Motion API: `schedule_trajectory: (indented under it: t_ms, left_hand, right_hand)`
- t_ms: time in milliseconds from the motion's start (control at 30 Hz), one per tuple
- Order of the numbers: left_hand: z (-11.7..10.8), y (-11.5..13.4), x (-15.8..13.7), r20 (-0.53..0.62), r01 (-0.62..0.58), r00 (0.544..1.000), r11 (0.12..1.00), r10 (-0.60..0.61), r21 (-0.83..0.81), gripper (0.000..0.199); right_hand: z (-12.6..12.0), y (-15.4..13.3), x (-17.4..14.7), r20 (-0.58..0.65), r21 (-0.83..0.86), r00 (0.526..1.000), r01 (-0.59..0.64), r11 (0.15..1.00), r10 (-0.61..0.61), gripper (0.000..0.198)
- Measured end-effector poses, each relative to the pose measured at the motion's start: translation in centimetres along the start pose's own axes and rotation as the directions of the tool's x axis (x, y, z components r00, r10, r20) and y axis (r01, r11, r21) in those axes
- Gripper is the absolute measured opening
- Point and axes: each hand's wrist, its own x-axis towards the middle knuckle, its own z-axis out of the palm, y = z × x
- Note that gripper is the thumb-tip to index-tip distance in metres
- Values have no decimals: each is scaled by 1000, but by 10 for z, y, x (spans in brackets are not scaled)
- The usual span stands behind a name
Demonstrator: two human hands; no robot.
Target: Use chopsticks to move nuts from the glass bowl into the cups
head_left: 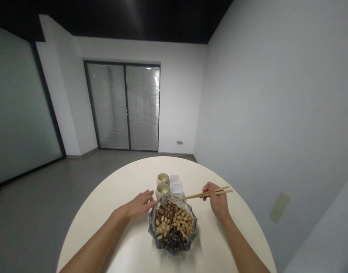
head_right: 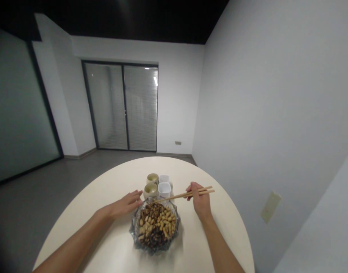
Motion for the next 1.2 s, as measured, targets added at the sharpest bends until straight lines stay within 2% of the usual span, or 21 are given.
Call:
schedule_trajectory:
  t_ms: [300,633,1200]
  left_hand:
    - [1,-3,-1,-4,0,1000,1000,0,-29,69]
    - [4,-7,2,-5,-10,1000,1000,10,-11,69]
    - [3,-8,1,-14,-3,1000,1000,3,-26,68]
  right_hand:
    - [3,-8,1,-84,4,996,-13,1000,14,53]
    - [-1,-1,4,-124,46,992,-28,999,34,51]
    - [-6,7,6,-257,-2,965,-60,998,57,53]
